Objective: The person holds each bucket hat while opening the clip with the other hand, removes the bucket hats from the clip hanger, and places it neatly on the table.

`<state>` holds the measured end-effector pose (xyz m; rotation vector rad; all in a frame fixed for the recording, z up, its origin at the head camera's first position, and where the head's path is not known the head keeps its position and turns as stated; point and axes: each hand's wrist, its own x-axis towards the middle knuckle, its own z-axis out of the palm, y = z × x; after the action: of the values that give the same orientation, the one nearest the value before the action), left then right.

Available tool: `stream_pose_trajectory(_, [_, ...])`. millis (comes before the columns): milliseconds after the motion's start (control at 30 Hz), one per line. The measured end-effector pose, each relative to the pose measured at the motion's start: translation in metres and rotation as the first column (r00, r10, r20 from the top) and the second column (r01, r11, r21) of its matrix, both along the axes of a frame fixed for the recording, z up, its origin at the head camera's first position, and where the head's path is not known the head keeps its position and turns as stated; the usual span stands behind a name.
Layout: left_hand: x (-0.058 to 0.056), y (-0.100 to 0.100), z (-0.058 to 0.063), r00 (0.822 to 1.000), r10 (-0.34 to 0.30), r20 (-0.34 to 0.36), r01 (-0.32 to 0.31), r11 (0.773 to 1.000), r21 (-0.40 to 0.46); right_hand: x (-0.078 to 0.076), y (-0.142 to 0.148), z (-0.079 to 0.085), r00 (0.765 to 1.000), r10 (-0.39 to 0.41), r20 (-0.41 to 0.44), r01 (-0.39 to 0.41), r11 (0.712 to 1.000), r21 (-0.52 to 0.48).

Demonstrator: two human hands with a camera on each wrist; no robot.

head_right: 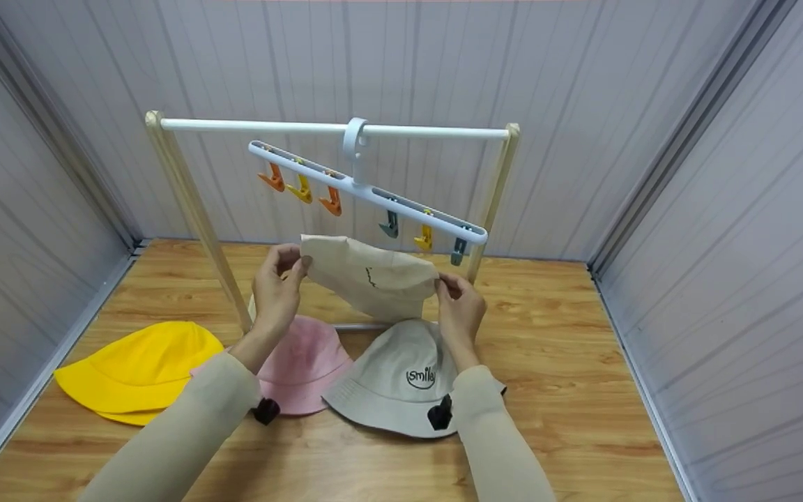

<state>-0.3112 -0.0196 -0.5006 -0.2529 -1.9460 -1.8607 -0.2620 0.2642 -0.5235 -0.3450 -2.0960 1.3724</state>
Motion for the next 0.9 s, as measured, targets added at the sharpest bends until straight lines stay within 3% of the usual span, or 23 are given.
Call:
stream_pose_trajectory(233, [-0.009, -0.014, 0.009, 0.998, -0.052, -0.043, 0.054, 0.997, 0.049, 0.001, -0.011, 0.005, 0.99, 0.038, -0.133, -0.045, 0.998, -0.051])
stream_pose_trajectory(300, [-0.006, -0.016, 0.011, 0.997, -0.06, -0.05, 0.063, 0.996, 0.065, 0.005, -0.01, 0.008, 0.985, 0.067, -0.16, -0.078, 0.995, -0.062])
stream_pose_trajectory(467, [0.002, -0.017, 0.013, 0.994, -0.099, -0.046, 0.102, 0.993, 0.065, 0.015, 0.0, 0.017, 0.976, 0.085, -0.202, -0.077, 0.996, 0.047])
stream_pose_trajectory(667, [0.015, -0.014, 0.009, 0.978, -0.21, -0.009, 0.21, 0.976, 0.064, 0.035, 0.017, 0.029, 0.98, 0.065, -0.189, -0.035, 0.986, 0.161])
stream_pose_trajectory(900, [0.032, -0.003, -0.001, 0.94, -0.339, 0.036, 0.334, 0.937, 0.106, 0.078, 0.017, 0.056, 0.992, 0.07, -0.101, -0.049, 0.979, 0.2])
